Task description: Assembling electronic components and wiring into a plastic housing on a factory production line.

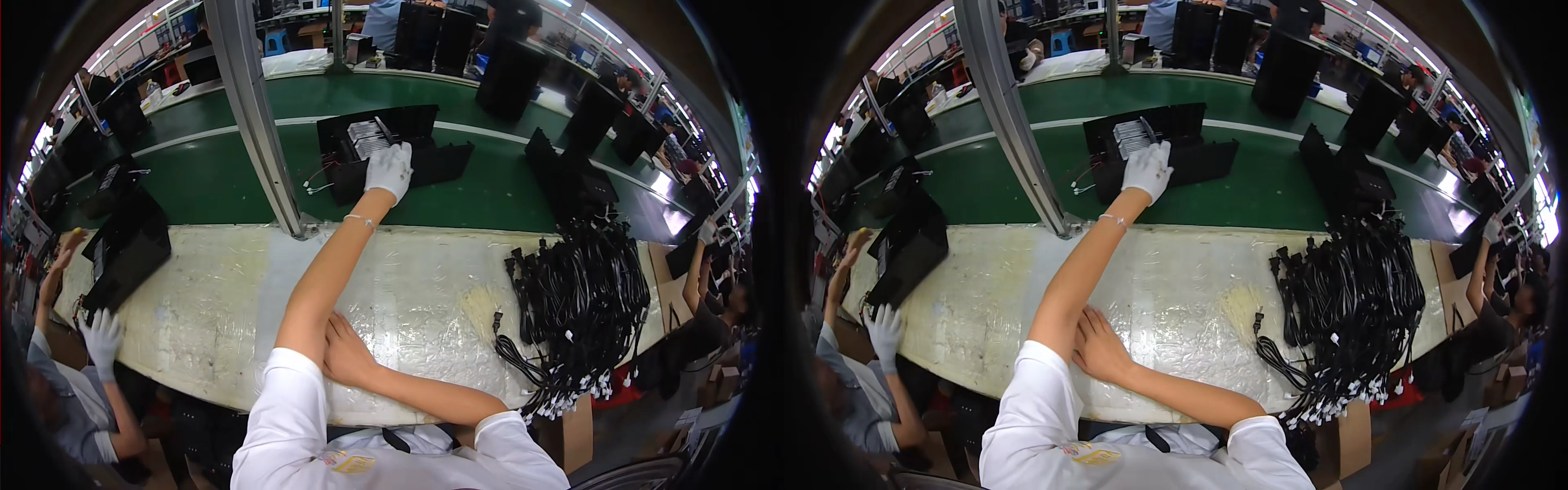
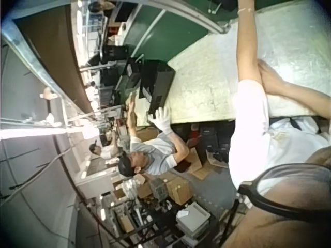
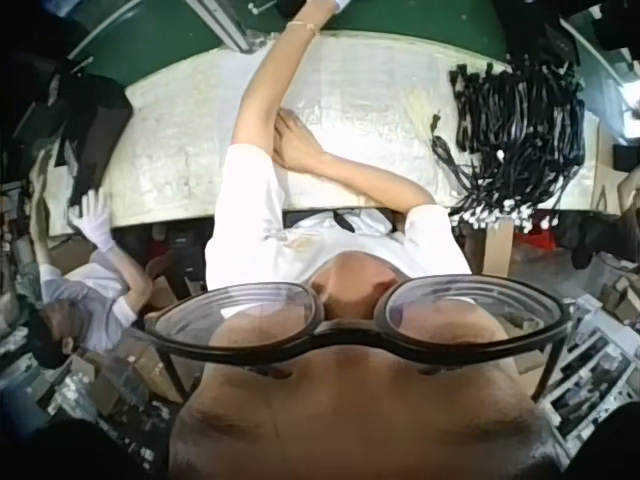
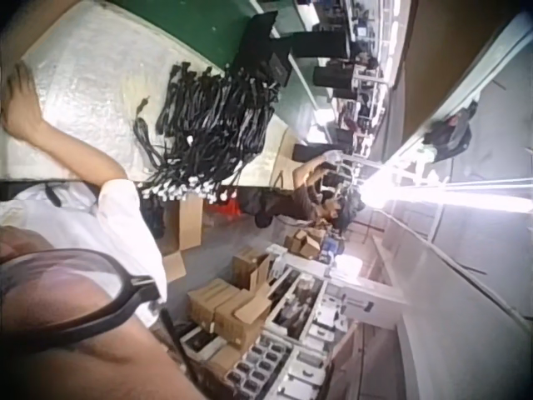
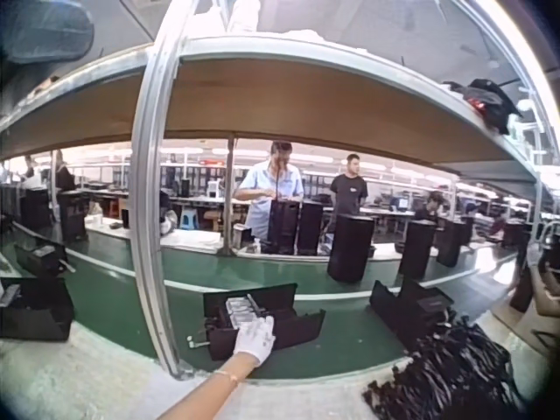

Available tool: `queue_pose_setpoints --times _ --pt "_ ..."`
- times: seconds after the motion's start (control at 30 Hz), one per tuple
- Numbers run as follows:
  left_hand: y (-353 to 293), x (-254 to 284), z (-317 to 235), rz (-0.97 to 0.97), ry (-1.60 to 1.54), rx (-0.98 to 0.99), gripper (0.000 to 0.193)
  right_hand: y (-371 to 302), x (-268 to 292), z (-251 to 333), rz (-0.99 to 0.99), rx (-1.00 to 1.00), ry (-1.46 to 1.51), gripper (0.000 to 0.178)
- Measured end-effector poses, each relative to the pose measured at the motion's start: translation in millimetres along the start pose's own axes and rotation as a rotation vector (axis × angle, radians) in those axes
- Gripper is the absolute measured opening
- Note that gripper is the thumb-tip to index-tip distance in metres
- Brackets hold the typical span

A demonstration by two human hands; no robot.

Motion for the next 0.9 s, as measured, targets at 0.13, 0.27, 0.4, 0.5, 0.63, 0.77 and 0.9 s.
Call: queue_pose_setpoints --times 0.13,0.27,0.4,0.5,0.63,0.77,0.9 --pt "9 -10 -3 -0.152 -0.264 -0.049 0.013 -2 3 2 -0.042 0.01 0.094 0.055" --pt "19 -25 -6 -0.042 -0.205 -0.041 0.018 -3 7 -4 -0.044 0.003 0.134 0.053" --pt "32 -30 25 0.138 -0.11 0.03 0.02 -1 11 -1 -0.032 0.05 0.101 0.053" --pt "32 -7 57 0.05 -0.009 0.076 0.008 -2 11 -3 -0.018 0.054 0.035 0.054" --pt "38 -9 139 0.179 0.285 0.338 0.018 1 7 3 0.018 0.06 -0.045 0.053" --pt "28 28 210 0.046 0.651 0.684 0.022 4 6 16 0.01 0.091 -0.027 0.053" --pt "0 91 99 -0.155 -0.002 0.197 0.008 -2 6 -3 0.031 0.057 -0.047 0.053"
Point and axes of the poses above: each hand's wrist, its own y-axis towards the middle knuckle, its own x-axis out of the back of the hand, z = x × y, the point moved 10 cm from there along y, towards the middle knuckle, and after that the axes turned 10 degrees about x, right-handed, at the moved point
